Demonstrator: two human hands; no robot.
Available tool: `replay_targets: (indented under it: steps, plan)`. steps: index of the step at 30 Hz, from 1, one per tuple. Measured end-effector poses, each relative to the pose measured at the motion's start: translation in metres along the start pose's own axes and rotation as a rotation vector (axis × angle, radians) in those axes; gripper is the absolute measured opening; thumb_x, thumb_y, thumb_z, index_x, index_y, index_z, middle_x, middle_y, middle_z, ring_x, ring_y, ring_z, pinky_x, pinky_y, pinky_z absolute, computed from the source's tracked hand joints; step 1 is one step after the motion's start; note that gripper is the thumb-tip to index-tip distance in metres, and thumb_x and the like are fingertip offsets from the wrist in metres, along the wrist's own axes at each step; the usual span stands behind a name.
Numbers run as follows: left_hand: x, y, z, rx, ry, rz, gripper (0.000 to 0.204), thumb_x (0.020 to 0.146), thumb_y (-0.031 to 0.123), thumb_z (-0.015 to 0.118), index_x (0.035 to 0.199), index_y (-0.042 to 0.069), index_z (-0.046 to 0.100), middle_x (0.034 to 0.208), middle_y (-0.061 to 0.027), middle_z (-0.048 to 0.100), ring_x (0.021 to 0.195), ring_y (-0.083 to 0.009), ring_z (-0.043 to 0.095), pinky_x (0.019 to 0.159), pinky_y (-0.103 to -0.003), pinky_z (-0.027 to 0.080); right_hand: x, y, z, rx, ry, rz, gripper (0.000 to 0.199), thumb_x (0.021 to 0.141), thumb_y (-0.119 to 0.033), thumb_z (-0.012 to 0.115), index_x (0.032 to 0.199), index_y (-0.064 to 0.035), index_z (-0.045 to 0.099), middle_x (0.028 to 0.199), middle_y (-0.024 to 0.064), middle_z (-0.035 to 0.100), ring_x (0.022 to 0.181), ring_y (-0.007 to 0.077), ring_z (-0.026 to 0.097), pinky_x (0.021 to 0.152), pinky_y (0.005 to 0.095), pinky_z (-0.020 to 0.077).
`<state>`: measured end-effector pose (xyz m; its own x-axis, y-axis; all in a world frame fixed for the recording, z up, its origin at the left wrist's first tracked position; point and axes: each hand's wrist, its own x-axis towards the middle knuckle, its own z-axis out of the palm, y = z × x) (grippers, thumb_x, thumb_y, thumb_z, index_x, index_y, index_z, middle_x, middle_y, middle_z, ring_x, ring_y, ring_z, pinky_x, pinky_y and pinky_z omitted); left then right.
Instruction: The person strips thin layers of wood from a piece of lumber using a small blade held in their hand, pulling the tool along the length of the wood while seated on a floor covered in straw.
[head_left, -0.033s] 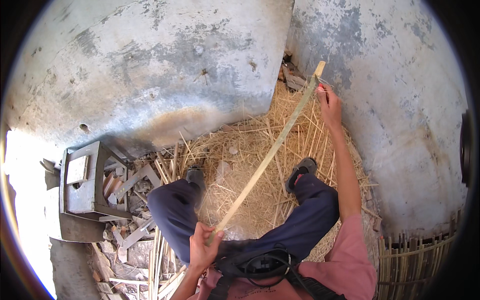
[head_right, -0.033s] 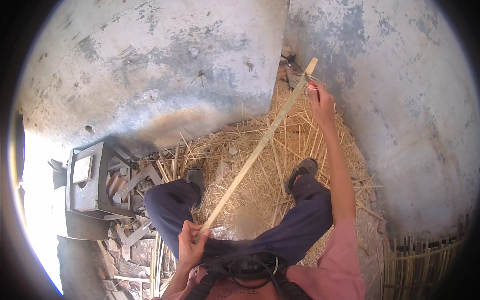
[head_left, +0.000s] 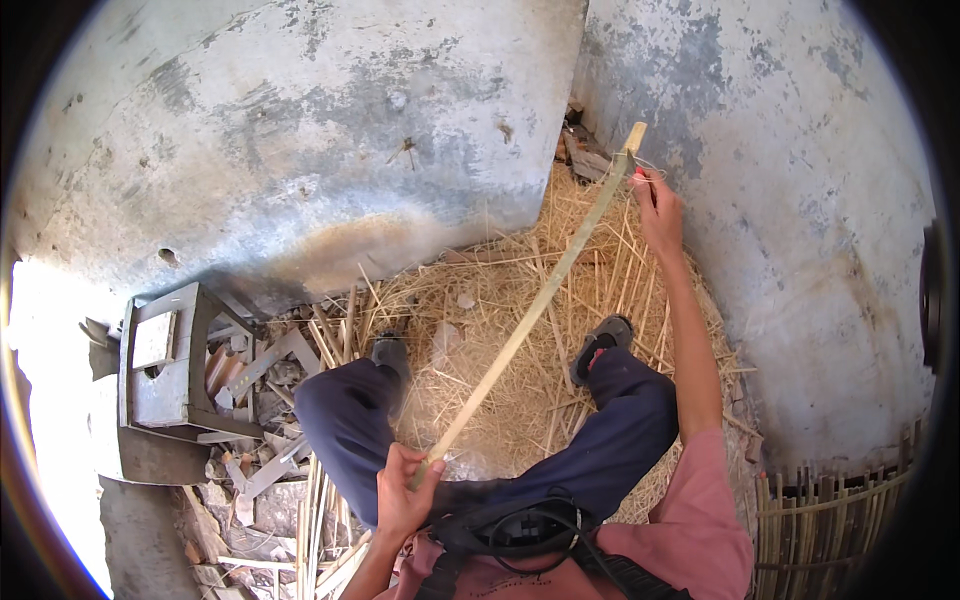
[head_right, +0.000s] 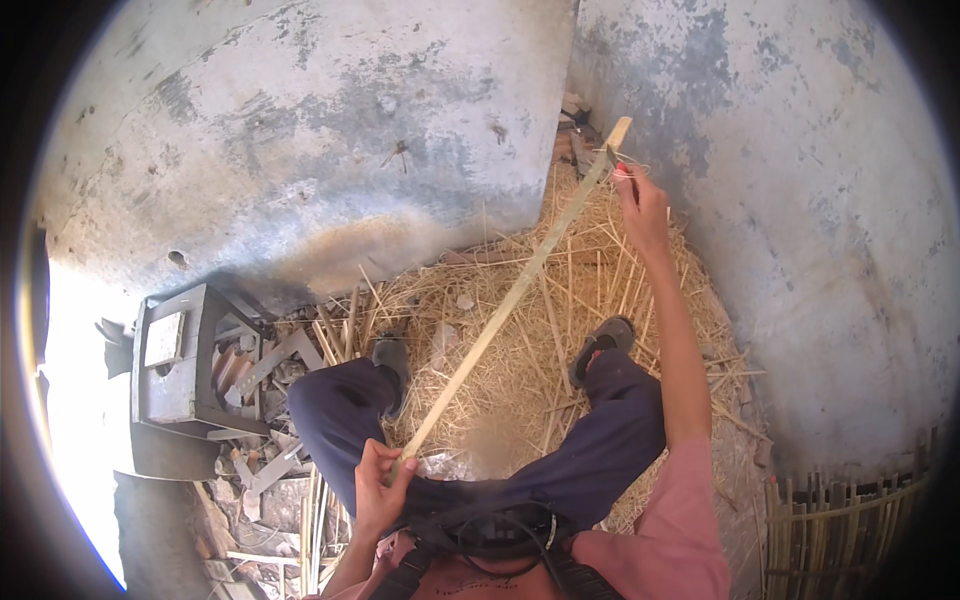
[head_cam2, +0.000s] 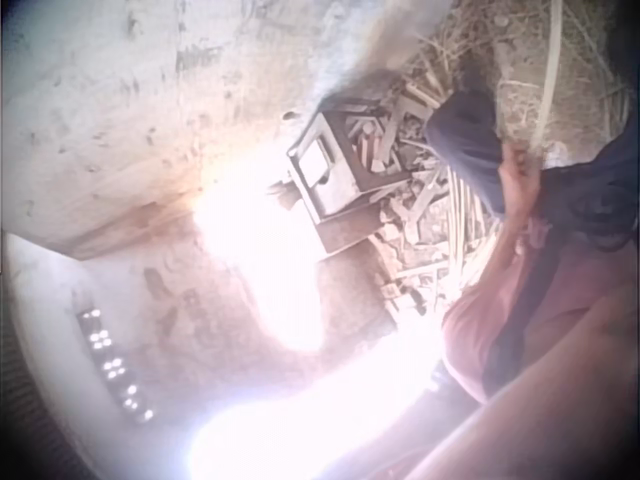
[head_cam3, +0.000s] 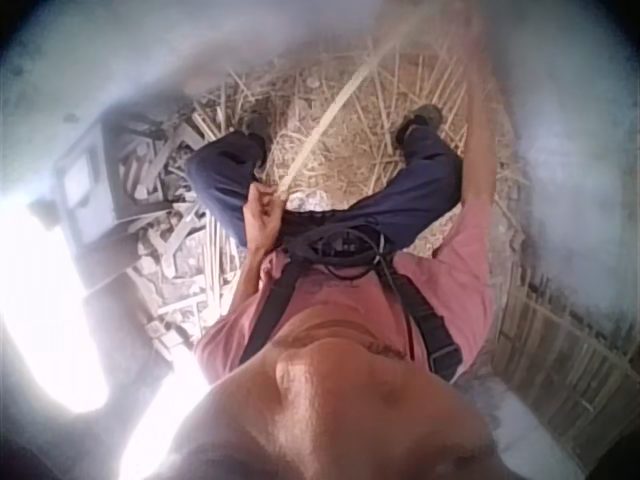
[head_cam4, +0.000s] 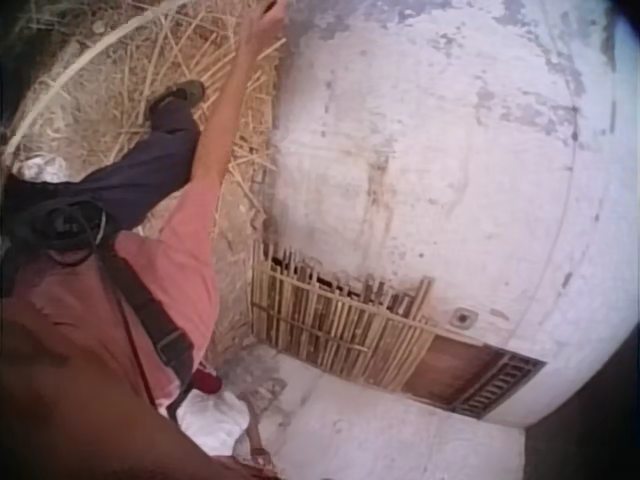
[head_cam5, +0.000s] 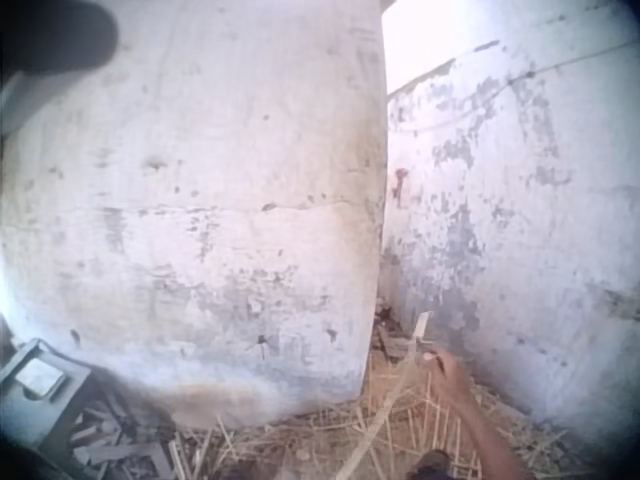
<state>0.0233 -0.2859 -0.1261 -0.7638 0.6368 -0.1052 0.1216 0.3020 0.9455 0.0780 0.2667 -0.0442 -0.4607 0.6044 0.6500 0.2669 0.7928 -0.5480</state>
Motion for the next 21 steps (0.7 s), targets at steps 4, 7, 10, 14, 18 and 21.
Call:
replay_targets:
  steps: [4,7,10,14,18,21]
  plan:
    - [0.01,-0.007,-0.006,-0.056,0.016,-0.008,0.024,0.102,0.01,0.072,0.103,0.001,0.05,0.075,-0.0037,0.069,0.07,-0.0018,0.056,0.059,-0.021,0.042,0.0,0.006,-0.005,0.332,-0.087,0.197,0.046,0.11,-0.044,0.054,0.116,-0.0005,0.069,0.075,-0.0015,0.061,0.057,0.0089,0.047,0.053,0.0266,0.0376]
    - [0.014,-0.014,-0.01,-0.069,0.105,0.021,0.025,0.1,0.009,0.074,0.104,0.0,0.051,0.066,-0.0069,0.067,0.062,-0.0049,0.057,0.055,-0.023,0.041,-0.008,0.004,-0.013,0.773,-0.375,0.502,0.041,0.11,-0.045,0.055,0.108,-0.006,0.068,0.068,-0.0059,0.048,0.053,0.0028,0.038,0.047,0.0222,0.0292]
    - [0.021,-0.002,-0.013,-0.045,0.171,0.045,0.028,0.098,0.008,0.075,0.109,-0.001,0.052,0.073,-0.0081,0.07,0.066,-0.0058,0.058,0.057,-0.024,0.043,-0.035,-0.012,-0.005,0.897,-0.8,0.69,0.041,0.107,-0.049,0.058,0.101,-0.01,0.067,0.067,-0.006,0.045,0.052,0.0022,0.038,0.045,0.0223,0.0287]
    - [0.039,0.006,-0.002,-0.097,0.171,0.049,0.034,0.096,0.006,0.076,0.118,-0.002,0.05,0.093,-0.0147,0.076,0.079,-0.0109,0.068,0.067,-0.026,0.052,-0.11,0.032,0.035,-0.343,-1.517,0.132,0.056,0.099,-0.061,0.063,0.089,-0.0057,0.07,0.07,0.0028,0.062,0.06,0.0163,0.059,0.052,0.0368,0.0446]
    - [0.052,0.013,-0.004,-0.067,0.2,0.063,0.038,0.095,0.004,0.075,0.122,-0.002,0.049,0.105,-0.0178,0.077,0.088,-0.0144,0.072,0.074,-0.028,0.055,-0.139,0.006,0.053,0.151,-1.518,0.28,0.056,0.094,-0.059,0.07,0.093,-0.0029,0.072,0.076,0.0124,0.071,0.072,0.0266,0.07,0.064,0.0428,0.0536]
    - [0.059,0.019,-0.005,-0.044,0.224,0.081,0.039,0.094,0.003,0.075,0.123,-0.002,0.049,0.105,-0.018,0.076,0.091,-0.0158,0.072,0.078,-0.03,0.055,-0.138,-0.05,0.044,-0.809,-0.916,-0.064,0.062,0.099,-0.063,0.06,0.092,-0.0031,0.073,0.081,0.0167,0.073,0.078,0.0323,0.073,0.069,0.0457,0.0552]
